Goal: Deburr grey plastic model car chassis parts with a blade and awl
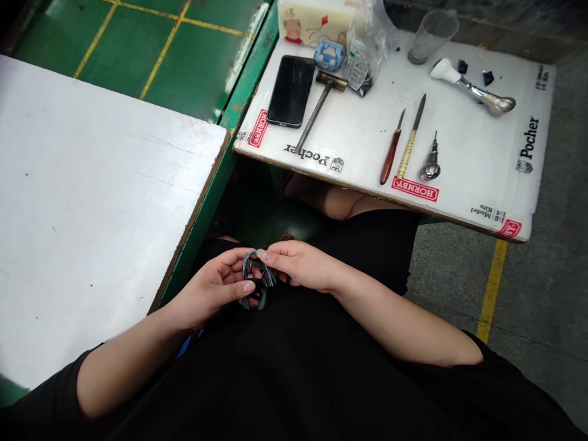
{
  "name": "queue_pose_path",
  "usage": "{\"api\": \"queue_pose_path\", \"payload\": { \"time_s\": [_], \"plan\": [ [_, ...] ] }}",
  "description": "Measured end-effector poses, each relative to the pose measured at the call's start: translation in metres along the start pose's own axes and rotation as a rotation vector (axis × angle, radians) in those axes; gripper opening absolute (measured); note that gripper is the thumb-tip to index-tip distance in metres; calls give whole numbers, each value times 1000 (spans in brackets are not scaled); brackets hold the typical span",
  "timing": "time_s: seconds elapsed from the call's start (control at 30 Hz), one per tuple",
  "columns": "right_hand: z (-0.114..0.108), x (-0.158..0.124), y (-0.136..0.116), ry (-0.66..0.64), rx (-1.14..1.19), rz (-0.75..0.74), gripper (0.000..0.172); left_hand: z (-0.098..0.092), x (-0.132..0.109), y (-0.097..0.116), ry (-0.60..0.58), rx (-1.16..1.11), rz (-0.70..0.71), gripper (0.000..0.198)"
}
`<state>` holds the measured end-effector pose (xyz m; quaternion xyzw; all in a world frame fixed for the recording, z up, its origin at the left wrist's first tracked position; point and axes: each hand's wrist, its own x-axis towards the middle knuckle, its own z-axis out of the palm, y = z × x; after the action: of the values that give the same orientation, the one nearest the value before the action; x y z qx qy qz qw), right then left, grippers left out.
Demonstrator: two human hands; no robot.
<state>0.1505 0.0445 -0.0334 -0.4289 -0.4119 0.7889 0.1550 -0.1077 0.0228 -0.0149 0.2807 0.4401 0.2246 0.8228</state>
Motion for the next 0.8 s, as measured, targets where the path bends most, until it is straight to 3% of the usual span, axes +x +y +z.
{"api": "queue_pose_path", "payload": {
  "time_s": [0.37,0.57,0.8],
  "plan": [
    [3,-3,-4,45,115,-160,54,-4,2,5,-4,-177,-35,52],
    [3,1,3,80,255,-93,53,-4,2,6,-6,-230,-50,54],
    [7,4,13,-215,471,6,45,-5,3,7,-20,-300,-12,53]
  ]
}}
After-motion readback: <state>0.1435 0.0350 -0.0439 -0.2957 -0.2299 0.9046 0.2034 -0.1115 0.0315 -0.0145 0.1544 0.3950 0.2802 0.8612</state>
